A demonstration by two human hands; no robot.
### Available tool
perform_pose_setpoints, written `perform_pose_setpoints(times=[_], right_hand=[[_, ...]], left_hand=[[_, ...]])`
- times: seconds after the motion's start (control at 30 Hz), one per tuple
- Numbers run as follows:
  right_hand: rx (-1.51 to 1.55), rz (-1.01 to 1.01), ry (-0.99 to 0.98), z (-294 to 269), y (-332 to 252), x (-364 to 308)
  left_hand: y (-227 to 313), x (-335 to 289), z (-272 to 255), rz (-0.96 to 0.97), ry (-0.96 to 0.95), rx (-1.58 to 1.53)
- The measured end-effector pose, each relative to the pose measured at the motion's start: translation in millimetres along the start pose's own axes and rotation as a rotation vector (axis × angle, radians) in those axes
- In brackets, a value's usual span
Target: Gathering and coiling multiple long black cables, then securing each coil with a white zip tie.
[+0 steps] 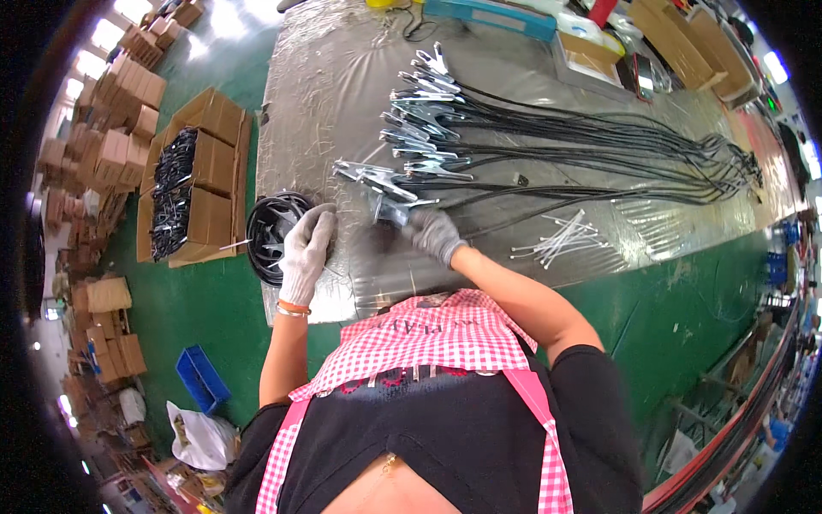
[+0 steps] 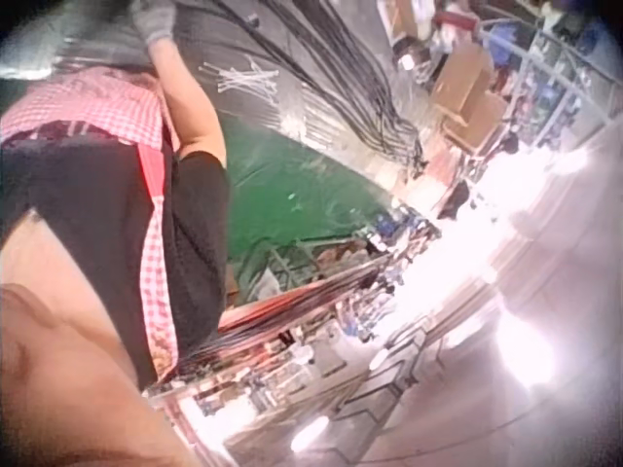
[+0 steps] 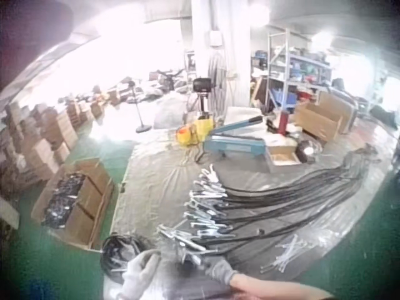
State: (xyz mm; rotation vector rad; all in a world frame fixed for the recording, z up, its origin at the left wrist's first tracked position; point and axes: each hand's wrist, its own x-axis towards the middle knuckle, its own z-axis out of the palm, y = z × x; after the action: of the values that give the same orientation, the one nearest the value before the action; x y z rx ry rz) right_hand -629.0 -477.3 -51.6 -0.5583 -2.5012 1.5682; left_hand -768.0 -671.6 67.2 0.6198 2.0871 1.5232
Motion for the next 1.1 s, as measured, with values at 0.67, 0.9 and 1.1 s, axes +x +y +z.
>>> perform_pose_setpoints(times=[0.67,0.9,1.1], right_hand=[[-0.737,-0.59,0.144,-104.4,-129.5,-10.0],[-0.876,0.207,0.187,-269.3,38.9,-61.7],[-0.459,-0.298,0.228,-231.6,29.8,-80.4]], left_hand=[[85.2,10.1,55.7,0.063,-0.482,0.161],[124.6,15.6,-7.7,-0.261,0.08,-0.634],[152.8,40.9,12.6,-0.18,0.287,-0.111]])
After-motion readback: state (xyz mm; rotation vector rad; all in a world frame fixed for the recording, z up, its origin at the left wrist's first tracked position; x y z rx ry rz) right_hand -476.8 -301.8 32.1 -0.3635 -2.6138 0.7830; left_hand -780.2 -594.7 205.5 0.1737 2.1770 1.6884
